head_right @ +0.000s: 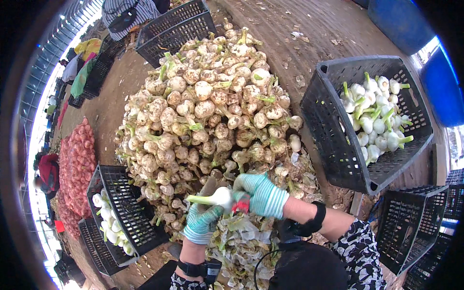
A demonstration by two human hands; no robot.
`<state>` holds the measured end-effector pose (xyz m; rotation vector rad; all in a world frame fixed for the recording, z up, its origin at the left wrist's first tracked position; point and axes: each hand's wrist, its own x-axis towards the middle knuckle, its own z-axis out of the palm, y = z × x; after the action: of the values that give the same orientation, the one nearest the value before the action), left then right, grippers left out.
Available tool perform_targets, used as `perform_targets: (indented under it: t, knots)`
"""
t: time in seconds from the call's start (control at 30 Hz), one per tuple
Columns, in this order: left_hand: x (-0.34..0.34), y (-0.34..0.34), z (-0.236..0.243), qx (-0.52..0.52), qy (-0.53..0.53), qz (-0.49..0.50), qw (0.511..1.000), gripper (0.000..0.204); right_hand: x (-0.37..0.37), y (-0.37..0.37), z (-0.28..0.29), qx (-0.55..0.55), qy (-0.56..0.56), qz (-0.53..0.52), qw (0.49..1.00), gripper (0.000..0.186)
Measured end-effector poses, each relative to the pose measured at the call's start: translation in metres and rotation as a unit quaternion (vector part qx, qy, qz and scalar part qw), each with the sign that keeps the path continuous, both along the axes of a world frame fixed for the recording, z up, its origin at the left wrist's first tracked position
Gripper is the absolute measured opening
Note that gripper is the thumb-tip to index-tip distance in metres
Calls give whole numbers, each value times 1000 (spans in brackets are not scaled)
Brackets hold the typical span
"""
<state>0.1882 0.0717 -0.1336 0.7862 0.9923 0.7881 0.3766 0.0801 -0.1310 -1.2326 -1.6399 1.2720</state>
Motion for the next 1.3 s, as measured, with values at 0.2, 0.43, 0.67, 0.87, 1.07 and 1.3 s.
perform_targets:
  t: [0.2,0.43,0.67,0.87,1.07,1.3]
  knots:
    - [14,2,9,-108,-196,198,954,46,0,9,9,-131,-34,-38,990,24]
    - [8,10,-4,-128,-185,332,916,33,2,8,-29,-94,20,69,993,61]
    - [-6,12,-21,-283,-432,199,833,42,7,25,-30,-173,-266,2,948,43]
    - [1,11,-16,-212,-385,154,885,48,-6,2,-19,73,42,19,996,28]
    - [12,9,-2,-50,-263,218,938,47,-31,0,-14,-362,441,-23,821,17]
    - [13,15,-1,15,-230,217,949,43,-24,-8,-10,-273,322,59,904,21]
